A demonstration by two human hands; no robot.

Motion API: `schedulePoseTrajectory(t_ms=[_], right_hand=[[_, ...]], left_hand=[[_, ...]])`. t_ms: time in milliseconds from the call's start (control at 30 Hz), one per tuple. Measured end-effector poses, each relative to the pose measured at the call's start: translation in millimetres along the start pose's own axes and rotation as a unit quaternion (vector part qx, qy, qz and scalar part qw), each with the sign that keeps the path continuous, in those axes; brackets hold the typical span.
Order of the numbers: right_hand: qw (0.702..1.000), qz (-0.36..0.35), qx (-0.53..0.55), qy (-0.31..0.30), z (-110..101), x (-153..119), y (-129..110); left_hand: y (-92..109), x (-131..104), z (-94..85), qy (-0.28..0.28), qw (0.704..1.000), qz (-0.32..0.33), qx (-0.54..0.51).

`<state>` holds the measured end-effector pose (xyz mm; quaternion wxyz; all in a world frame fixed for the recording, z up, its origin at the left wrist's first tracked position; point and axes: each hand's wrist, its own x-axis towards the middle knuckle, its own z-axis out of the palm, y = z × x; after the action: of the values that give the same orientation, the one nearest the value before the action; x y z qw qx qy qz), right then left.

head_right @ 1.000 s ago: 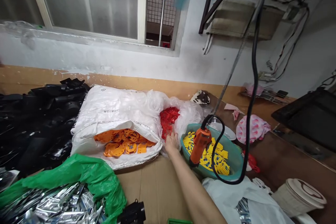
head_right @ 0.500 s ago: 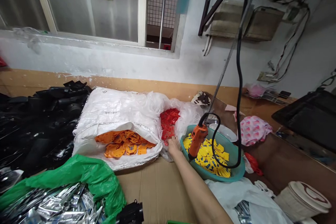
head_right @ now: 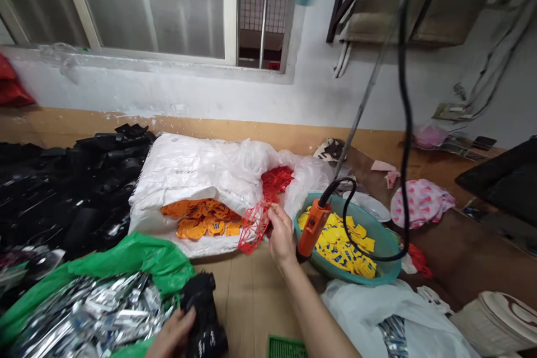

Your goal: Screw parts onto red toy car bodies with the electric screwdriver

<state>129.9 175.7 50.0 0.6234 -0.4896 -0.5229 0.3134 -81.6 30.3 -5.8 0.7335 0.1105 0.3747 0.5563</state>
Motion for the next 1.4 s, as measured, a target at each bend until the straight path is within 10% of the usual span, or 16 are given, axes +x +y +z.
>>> schedulePoseTrajectory(t_ms=[233,533,1400], right_hand=[[0.925,0.216,0.204,-0.235,22,-106,-36],[0.967,0.17,0.146,-0.122,36,-132,-11],[0.989,0.121,0.024,-0.08,23,-138,5]], left_hand=[[3,-6,24.7,-0.049,0.998,0.05,-0.005],[-24,-12,32.3,-0.03,0.996,0.056,-0.055],[-24,-9,27.2,0.007,0.998,0.059,0.028]])
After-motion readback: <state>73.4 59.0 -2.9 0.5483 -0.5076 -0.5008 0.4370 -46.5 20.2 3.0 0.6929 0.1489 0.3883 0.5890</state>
